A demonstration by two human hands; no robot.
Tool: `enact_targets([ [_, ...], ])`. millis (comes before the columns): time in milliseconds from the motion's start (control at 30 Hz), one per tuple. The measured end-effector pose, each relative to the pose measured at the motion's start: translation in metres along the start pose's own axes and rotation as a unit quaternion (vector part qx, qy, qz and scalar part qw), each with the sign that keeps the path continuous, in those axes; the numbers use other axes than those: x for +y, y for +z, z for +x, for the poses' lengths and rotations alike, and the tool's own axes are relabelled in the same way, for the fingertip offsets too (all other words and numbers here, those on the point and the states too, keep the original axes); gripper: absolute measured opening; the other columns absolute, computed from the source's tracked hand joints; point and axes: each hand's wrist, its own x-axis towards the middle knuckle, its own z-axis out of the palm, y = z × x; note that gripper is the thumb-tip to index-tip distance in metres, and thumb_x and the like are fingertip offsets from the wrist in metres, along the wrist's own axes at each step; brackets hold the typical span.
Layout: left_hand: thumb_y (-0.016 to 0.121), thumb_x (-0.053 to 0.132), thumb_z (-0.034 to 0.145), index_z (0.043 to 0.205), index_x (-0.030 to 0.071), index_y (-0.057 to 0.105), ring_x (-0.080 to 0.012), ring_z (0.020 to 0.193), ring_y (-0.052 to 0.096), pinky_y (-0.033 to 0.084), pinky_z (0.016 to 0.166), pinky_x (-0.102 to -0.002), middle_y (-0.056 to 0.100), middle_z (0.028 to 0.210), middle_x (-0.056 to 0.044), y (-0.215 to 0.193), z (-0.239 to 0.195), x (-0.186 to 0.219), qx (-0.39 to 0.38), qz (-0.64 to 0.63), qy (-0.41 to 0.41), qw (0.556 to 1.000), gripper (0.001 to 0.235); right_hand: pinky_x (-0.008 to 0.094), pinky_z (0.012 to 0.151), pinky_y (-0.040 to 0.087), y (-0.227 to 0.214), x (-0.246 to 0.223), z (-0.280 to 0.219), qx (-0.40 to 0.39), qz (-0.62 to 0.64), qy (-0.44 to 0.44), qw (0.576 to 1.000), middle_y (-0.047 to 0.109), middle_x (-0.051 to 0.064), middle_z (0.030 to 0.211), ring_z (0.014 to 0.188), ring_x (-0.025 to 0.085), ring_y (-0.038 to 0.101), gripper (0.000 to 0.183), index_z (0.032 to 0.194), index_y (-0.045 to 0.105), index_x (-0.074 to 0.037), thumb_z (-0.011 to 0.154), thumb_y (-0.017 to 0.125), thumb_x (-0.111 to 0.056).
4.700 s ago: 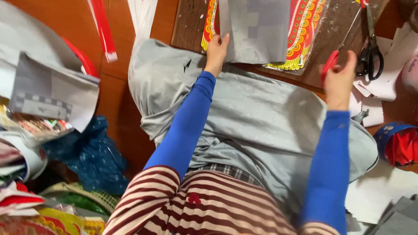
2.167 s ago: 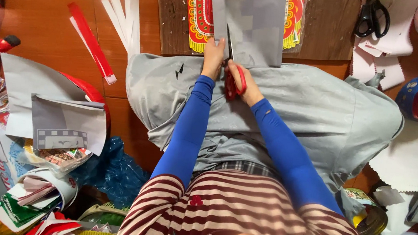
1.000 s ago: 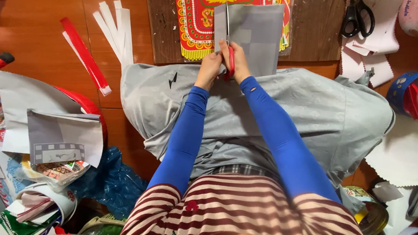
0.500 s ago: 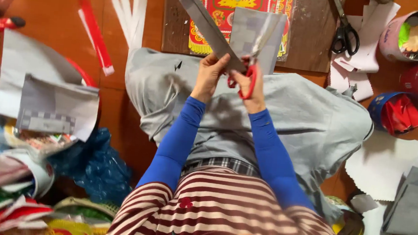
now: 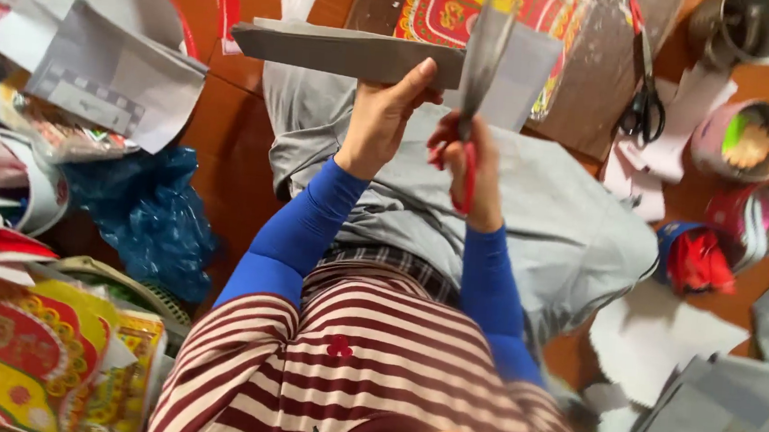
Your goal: Cutting and preparing traditional paper sheets using scissors while sitting on the floor.
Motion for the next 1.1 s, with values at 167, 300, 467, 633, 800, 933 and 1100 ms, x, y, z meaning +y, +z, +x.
enact_targets([
  [167,0.078,0.019,0.094,0.104,0.0,0.073,-0.0137,0.075,0.069,0.056,0.059,-0.03,0.073,0.088,-0.006,0.025,-0.013,0.008,0.076,0.072,0.037,0.994,0.021,0.026,0.081,0.049,0.028,0.015,-0.005,-0.06,-0.048,-0.049,0.996,0.063,0.005,0.112,0.092,0.01,0.057,0.062,0.142,0.046,-0.004,0.106,0.062,-0.051],
  [300,0.08,0.022,0.092,0.1,0.002,0.074,-0.0097,0.072,0.067,0.055,0.054,-0.028,0.072,0.086,-0.002,0.038,-0.018,-0.006,0.081,0.077,0.042,0.993,0.022,0.023,0.071,0.047,0.031,0.018,-0.002,0.022,-0.056,-0.055,0.997,0.061,0.002,0.103,0.082,0.008,0.055,0.053,0.142,0.048,-0.004,0.106,0.059,-0.043],
  [467,0.079,0.021,0.094,0.099,0.002,0.075,-0.0063,0.076,0.065,0.052,0.06,-0.024,0.073,0.088,0.0,0.05,-0.025,-0.016,0.079,0.121,0.056,0.988,0.02,0.023,0.08,0.047,0.024,0.032,-0.006,0.113,-0.064,-0.047,0.99,0.062,0.002,0.11,0.095,0.008,0.056,0.036,0.134,0.055,-0.002,0.107,0.059,-0.025],
  [633,0.078,0.021,0.095,0.097,0.002,0.076,-0.0055,0.076,0.064,0.052,0.062,-0.023,0.072,0.087,0.0,0.051,-0.025,-0.022,0.087,0.136,0.044,0.986,0.019,0.023,0.091,0.049,0.029,0.016,-0.01,0.118,-0.096,-0.081,0.985,0.064,0.002,0.116,0.105,0.009,0.058,0.031,0.132,0.055,-0.002,0.105,0.055,-0.017],
  [800,0.077,0.021,0.095,0.095,0.001,0.074,-0.0068,0.074,0.065,0.054,0.061,-0.024,0.072,0.084,0.001,0.057,-0.021,-0.011,0.078,0.143,0.048,0.986,0.02,0.025,0.077,0.048,0.018,0.035,-0.006,0.133,-0.097,-0.045,0.985,0.063,0.001,0.105,0.091,0.01,0.055,0.021,0.124,0.059,-0.001,0.106,0.057,-0.011],
  [933,0.078,0.02,0.095,0.095,0.0,0.074,-0.0076,0.075,0.064,0.054,0.063,-0.025,0.072,0.085,0.0,0.05,-0.014,-0.012,0.065,0.155,0.054,0.984,0.02,0.025,0.075,0.047,0.019,0.028,0.0,0.119,-0.088,-0.038,0.988,0.061,0.001,0.105,0.088,0.01,0.055,0.026,0.129,0.058,-0.001,0.104,0.056,-0.011],
  [1100,0.081,0.014,0.091,0.097,-0.003,0.073,-0.0084,0.078,0.066,0.056,0.069,-0.026,0.073,0.09,-0.002,0.041,-0.008,-0.025,0.043,0.152,0.06,0.986,0.019,0.026,0.092,0.05,0.016,0.029,0.004,0.101,-0.136,-0.06,0.984,0.061,0.004,0.127,0.109,0.011,0.057,0.045,0.148,0.042,-0.001,0.107,0.056,-0.011],
])
